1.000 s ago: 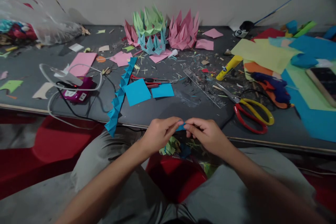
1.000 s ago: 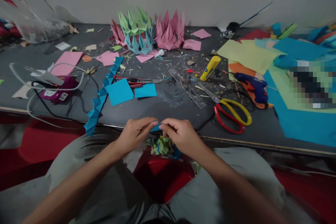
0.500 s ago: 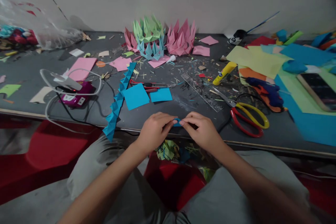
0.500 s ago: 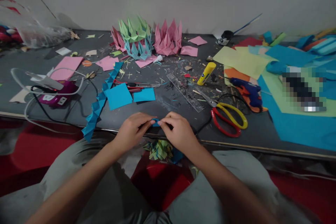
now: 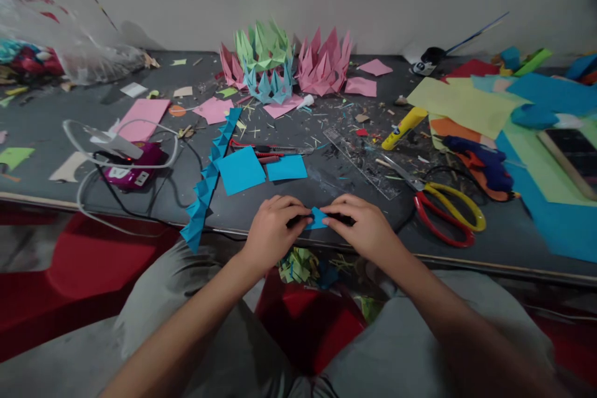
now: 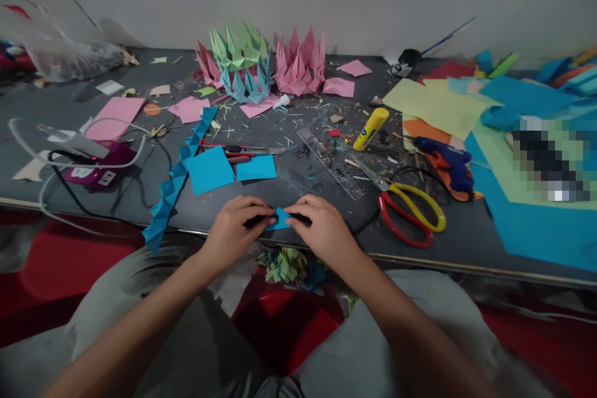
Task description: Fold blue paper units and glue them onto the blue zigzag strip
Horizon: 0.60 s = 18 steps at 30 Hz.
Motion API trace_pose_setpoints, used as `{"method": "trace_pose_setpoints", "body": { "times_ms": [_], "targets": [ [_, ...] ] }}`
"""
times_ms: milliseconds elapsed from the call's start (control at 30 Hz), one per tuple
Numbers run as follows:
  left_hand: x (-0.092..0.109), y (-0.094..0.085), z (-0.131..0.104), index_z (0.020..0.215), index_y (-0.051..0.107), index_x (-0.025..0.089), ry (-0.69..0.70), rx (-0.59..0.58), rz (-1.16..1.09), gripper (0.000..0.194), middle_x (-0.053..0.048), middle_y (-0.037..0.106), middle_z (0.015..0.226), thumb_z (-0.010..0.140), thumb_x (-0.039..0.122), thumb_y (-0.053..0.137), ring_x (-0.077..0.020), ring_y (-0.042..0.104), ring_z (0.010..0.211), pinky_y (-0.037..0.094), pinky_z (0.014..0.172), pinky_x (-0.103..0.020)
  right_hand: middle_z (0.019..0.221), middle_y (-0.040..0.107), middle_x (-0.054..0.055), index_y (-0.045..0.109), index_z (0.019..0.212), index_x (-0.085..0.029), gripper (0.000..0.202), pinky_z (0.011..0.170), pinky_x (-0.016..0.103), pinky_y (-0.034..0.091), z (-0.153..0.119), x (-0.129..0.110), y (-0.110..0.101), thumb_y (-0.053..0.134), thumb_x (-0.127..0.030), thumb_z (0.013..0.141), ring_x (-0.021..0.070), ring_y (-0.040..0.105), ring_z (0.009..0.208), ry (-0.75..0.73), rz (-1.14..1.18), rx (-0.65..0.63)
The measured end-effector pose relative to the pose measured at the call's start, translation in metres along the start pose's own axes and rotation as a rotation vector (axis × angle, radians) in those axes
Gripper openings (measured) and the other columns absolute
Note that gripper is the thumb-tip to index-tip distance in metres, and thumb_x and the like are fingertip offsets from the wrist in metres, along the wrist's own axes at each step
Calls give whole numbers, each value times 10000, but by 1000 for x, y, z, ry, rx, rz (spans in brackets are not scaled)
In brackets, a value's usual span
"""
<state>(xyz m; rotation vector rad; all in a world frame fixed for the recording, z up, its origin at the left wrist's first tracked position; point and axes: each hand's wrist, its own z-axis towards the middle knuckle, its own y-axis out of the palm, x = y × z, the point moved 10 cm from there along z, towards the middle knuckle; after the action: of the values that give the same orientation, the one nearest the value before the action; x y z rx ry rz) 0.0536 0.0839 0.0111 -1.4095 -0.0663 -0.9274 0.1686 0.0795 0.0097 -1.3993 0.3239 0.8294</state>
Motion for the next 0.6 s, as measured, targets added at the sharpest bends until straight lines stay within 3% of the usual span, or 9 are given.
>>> {"method": "trace_pose_setpoints", "body": {
  "times_ms": [167, 333, 467, 600],
  "targets": [
    [1, 2, 2, 832, 638, 196, 2, -34, -47, 58, -4, 658, 854, 807, 199, 586, -162, 561, 822, 379, 726, -302, 738, 655, -4, 669, 749, -198, 62, 622, 225, 426, 7, -1, 9, 616, -169, 762, 118, 589, 674, -36, 84, -186],
    [3, 6, 4, 825, 626, 188, 38, -100, -110, 86, 10, 665, 836, 797, 123, 576, -147, 559, 805, 394, 745, -286, 713, 644, 1, 661, 746, -179, 69, 601, 210, 418, 10, -3, 9, 599, -160, 771, 103, 570, 635, -68, 103, -186],
    [4, 7, 4, 877, 628, 197, 54, -109, -103, 99, 7, 670, 868, 798, 154, 587, -151, 567, 812, 398, 748, -292, 636, 585, -10, 633, 695, -166, 82, 526, 204, 394, 11, -2, 11, 593, -135, 759, 94, 521, 551, -77, 12, -200],
    [5, 7, 5, 903, 633, 200, 58, -112, -96, 120, 2, 670, 883, 801, 161, 585, -157, 570, 823, 401, 744, -293, 758, 620, 22, 634, 779, -168, 85, 623, 224, 445, 11, -9, 11, 555, -146, 799, 117, 576, 679, -217, 2, -191]
  ]
}}
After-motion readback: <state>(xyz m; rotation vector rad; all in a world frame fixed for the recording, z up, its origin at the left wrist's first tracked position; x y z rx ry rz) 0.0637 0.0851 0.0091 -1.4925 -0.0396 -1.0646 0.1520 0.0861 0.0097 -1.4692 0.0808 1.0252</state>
